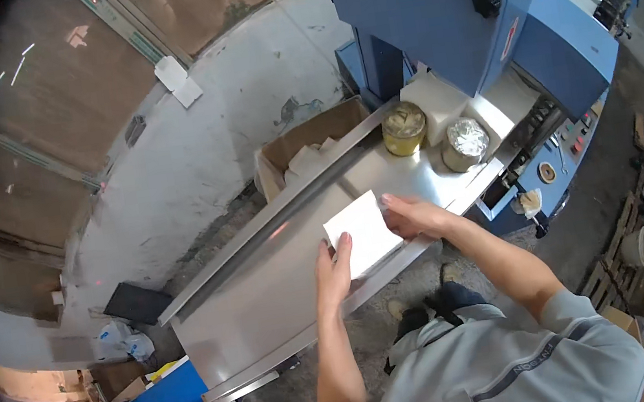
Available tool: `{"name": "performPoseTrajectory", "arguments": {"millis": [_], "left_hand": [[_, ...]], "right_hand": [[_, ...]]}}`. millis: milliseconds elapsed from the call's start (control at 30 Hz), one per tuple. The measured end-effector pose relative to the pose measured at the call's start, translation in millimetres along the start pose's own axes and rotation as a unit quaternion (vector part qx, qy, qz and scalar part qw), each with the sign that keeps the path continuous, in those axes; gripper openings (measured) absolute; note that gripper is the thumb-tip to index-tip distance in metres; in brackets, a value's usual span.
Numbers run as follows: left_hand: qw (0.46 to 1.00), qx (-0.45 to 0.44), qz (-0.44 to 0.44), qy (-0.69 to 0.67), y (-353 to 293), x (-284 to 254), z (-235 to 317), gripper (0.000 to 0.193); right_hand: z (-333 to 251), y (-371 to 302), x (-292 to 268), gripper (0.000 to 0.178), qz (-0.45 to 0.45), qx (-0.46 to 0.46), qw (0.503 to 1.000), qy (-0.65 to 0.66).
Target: Collecting, inspecting, and organizing stacks of napkins from a processing machine.
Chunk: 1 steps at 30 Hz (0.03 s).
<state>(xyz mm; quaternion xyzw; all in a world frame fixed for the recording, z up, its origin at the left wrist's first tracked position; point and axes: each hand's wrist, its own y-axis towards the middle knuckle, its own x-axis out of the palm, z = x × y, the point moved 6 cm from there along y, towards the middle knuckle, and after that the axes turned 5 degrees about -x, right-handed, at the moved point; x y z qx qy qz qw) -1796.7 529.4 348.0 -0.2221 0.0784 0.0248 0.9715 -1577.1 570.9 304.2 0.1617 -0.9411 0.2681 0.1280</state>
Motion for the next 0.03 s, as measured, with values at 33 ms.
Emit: {"name": "performPoseTrajectory", "arguments": {"millis": [33], "left_hand": [[0.999, -0.013, -0.044, -0.030, 0.8, 2.3, 7.0, 0.105]], "right_hand": [[-5.7, -5.1, 18.2, 0.080, -0.032, 0.052, 0.997, -0.048]]}}
